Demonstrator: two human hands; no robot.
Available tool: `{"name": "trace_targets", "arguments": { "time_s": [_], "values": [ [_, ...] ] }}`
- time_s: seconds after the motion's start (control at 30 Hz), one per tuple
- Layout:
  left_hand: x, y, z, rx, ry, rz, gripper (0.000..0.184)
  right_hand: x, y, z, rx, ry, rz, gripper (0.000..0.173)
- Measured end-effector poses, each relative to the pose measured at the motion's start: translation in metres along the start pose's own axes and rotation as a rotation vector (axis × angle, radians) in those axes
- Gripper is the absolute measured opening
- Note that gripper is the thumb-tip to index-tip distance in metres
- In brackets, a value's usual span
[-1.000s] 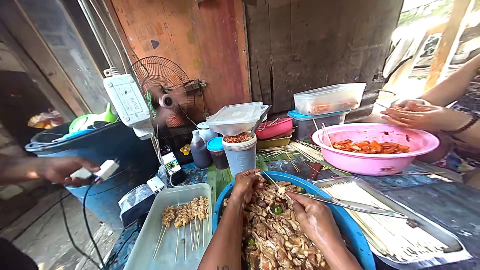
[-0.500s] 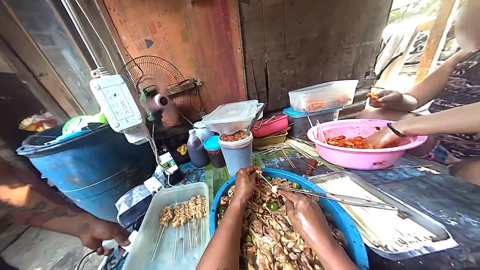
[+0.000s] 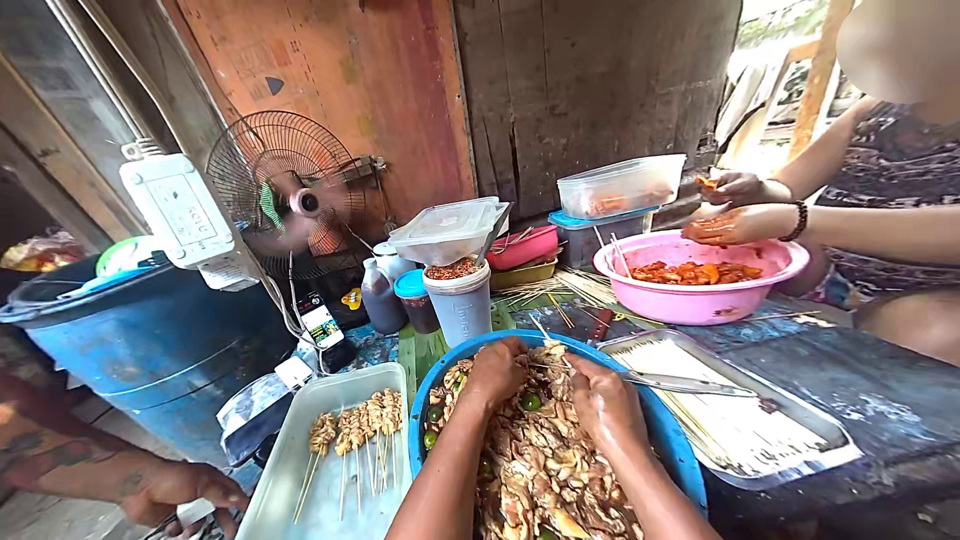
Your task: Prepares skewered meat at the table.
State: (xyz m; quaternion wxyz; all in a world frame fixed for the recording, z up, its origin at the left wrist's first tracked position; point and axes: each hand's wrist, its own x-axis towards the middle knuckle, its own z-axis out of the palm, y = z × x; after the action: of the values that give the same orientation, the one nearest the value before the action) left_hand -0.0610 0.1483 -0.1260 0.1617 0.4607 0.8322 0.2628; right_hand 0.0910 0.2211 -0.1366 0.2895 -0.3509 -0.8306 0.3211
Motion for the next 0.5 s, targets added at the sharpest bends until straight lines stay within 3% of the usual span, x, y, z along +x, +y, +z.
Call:
{"name": "trace_targets", "arguments": {
  "time_s": [0.07, 0.23, 0.3, 0.4, 0.5],
  "values": [
    [0.002, -0.004, 0.001, 0.23, -0.089, -0.093, 0.032, 0.0, 0.005, -0.002, 0.011, 0.02, 0.001, 0.032],
    [-0.007, -0.001, -0.019, 0.354, 0.006, -0.23, 0.021, -0.001, 0.007, -0.002, 0.042, 0.055, -0.006, 0.031],
    [-0.012, 0.003, -0.022, 0.231, -0.054, -0.066, 0.019, 0.001, 0.006, -0.003, 0.062, 0.067, 0.013, 0.031],
    [-0.015, 0.012, -0.003, -0.104, -0.353, 0.273, 0.021, 0.003, 0.005, -0.004, 0.094, 0.076, 0.023, 0.03],
    [-0.011, 0.032, 0.017, 0.242, -0.413, 0.23, 0.025, 0.002, 0.005, -0.004, 0.093, 0.093, 0.013, 0.029]
  ]
}}
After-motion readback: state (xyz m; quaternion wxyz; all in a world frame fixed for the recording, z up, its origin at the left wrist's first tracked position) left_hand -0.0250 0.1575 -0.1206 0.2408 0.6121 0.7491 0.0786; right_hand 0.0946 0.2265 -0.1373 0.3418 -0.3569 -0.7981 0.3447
